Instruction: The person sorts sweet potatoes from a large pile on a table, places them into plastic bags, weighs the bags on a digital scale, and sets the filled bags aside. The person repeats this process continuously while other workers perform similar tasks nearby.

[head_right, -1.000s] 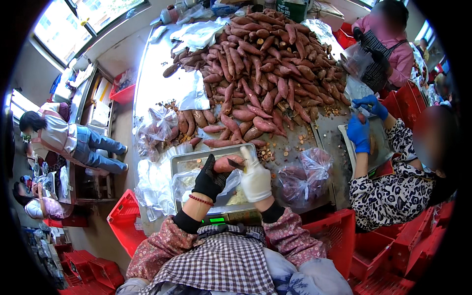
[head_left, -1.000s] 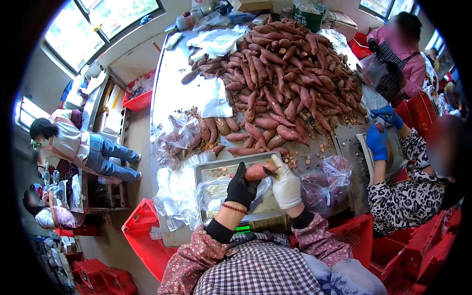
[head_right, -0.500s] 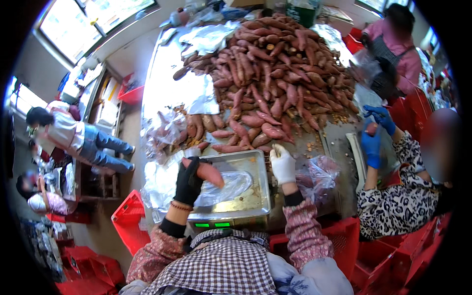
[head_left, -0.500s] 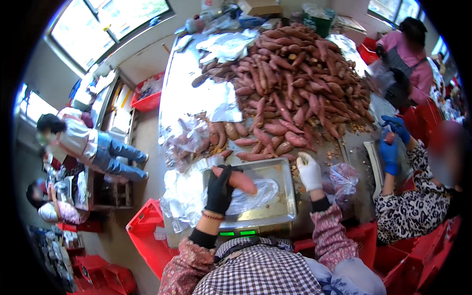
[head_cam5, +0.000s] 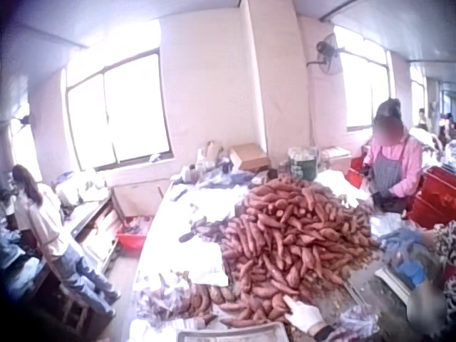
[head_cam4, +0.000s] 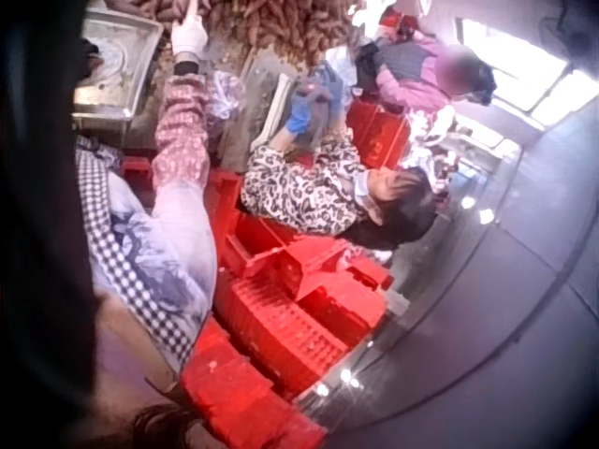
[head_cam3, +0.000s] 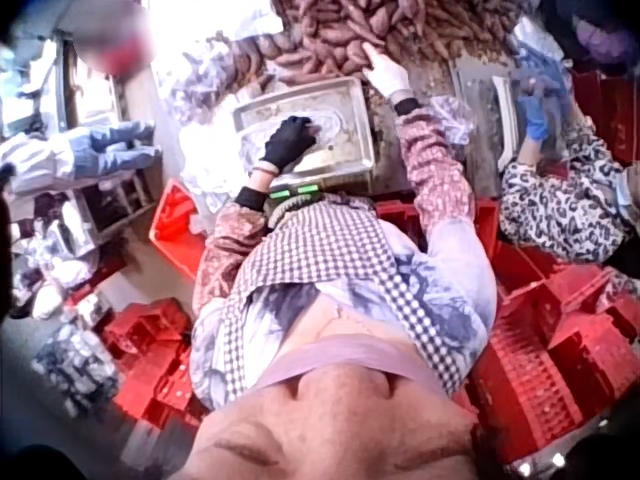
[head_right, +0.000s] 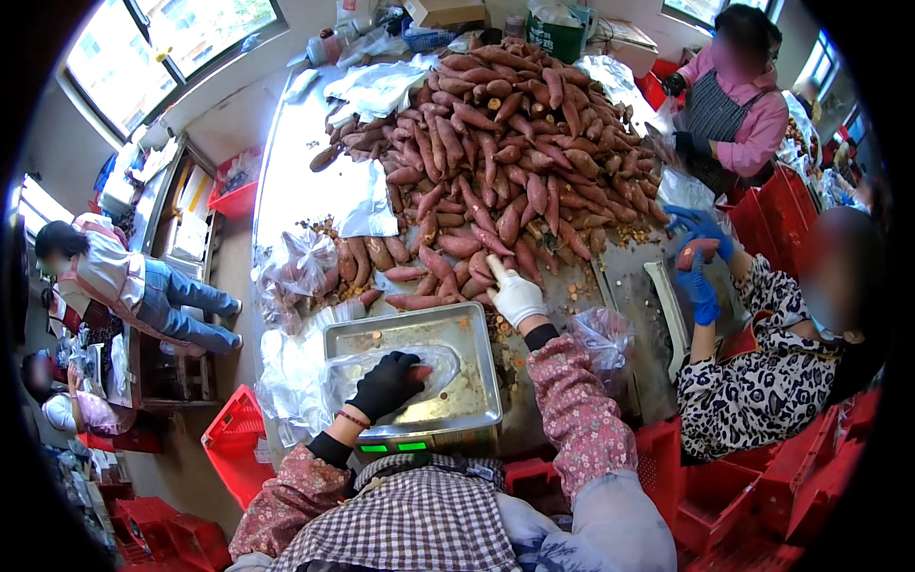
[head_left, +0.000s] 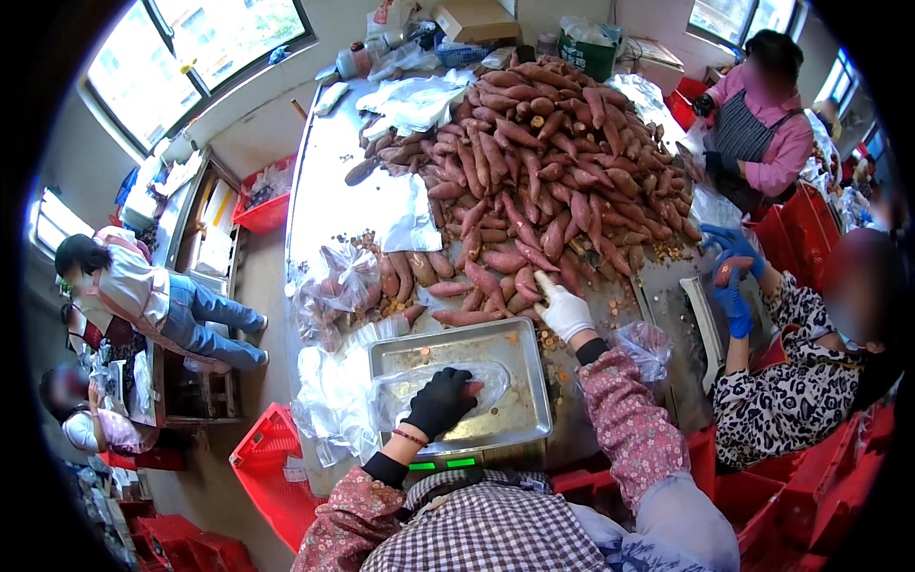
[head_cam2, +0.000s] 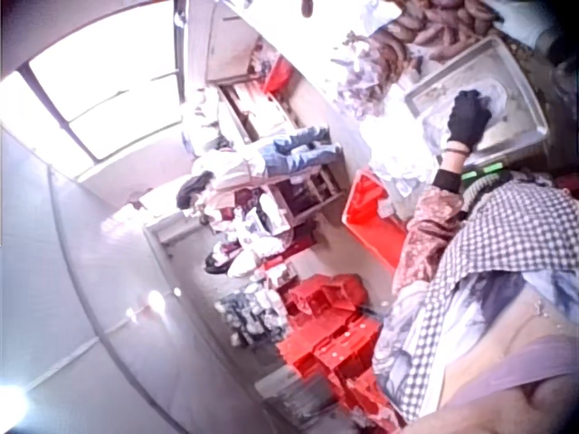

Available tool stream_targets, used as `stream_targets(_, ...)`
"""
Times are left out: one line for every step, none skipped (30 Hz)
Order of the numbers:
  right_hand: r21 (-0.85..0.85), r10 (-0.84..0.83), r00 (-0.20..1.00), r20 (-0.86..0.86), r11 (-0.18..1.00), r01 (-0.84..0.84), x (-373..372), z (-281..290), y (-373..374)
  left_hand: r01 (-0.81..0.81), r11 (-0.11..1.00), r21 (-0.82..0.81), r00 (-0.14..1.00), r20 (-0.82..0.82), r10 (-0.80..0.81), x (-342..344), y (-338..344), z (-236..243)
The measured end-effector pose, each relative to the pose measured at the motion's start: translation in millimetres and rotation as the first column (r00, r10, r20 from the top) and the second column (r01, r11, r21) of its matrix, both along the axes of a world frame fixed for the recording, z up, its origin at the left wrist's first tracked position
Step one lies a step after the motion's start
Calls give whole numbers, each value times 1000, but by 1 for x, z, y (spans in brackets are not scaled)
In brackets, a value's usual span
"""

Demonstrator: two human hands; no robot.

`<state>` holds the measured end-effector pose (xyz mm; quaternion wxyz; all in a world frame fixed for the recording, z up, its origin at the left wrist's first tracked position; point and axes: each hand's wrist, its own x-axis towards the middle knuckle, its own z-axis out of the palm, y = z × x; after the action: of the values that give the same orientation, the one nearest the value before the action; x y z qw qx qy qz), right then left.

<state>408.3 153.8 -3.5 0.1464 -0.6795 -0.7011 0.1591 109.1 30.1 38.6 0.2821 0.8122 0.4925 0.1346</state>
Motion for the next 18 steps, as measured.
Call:
stream_targets(-1, 62, 998, 6, 998, -62, -6, 0, -1, -23, 1000, 4, 999, 42, 23, 1, 2, 10)
stream_targets(15, 91, 996, 25, 996, -92, -15, 0, 1, -39, 999, 27, 996, 75, 37, 5, 5, 21)
stream_targets(13, 110, 993, 52, 994, -111, -17, -4, 5, -38, 999, 39, 993, 116, 33, 10, 9, 30)
stream_targets(16, 108, 994, 20, 994, -108, -17, -13, 10, -37, 998, 52, 987, 156, 29, 15, 14, 38)
stream_targets(19, 105, 994, -12, 994, -105, -19, -15, 15, -37, 997, 65, 980, 196, 24, 18, 18, 46)
stream_targets(30, 58, 994, -92, 998, -55, -17, -16, 18, -23, 997, 76, 977, 211, 6, 20, 21, 53)
stream_targets(37, 10, 985, -172, 999, -3, -14, -17, 22, -39, 999, -38, 948, 314, 49, 19, 24, 53)
stream_targets(42, -22, 967, -253, 999, 33, -19, -9, 27, -57, 987, -153, 907, 406, 115, 16, 27, 51)
stream_targets(115, -82, 820, -567, 977, 177, -24, -2, 26, -59, 962, -266, 854, 486, 187, 12, 31, 47)
stream_targets(168, -52, 803, -593, 968, 187, -24, 5, 23, -90, 960, -265, 852, 478, 212, 5, 39, 39)
stream_targets(212, -3, 783, -622, 962, 173, -36, 32, 12, -17, 722, -692, 591, 575, 566, -6, 39, 32)
stream_targets(166, 81, 692, -717, 985, 56, -43, 66, -11, 115, 611, -783, 474, 584, 659, -9, 40, 33)
stream_targets(152, 177, 598, -782, 984, -92, -55, 105, -35, 256, 493, -831, 362, 555, 749, -12, 42, 34)
stream_targets(214, 294, 498, -816, 953, -213, -54, 89, -50, 355, 396, -847, 320, 508, 800, -6, 49, 36)
stream_targets(312, 464, 549, -695, 883, -351, -62, 121, -71, 443, 301, -844, 272, 446, 853, 1, 51, 34)
stream_targets(292, 517, 597, -613, 851, -438, -64, 129, -87, 423, 436, -794, 199, 551, 811, 11, 46, 37)
stream_targets(255, 567, 637, -522, 816, -518, -63, 131, -99, 419, 514, -749, 202, 628, 751, 10, 48, 27)
stream_targets(202, 442, 632, -637, 887, -416, -59, 129, -106, 385, 533, -754, 176, 627, 759, 16, 47, 31)
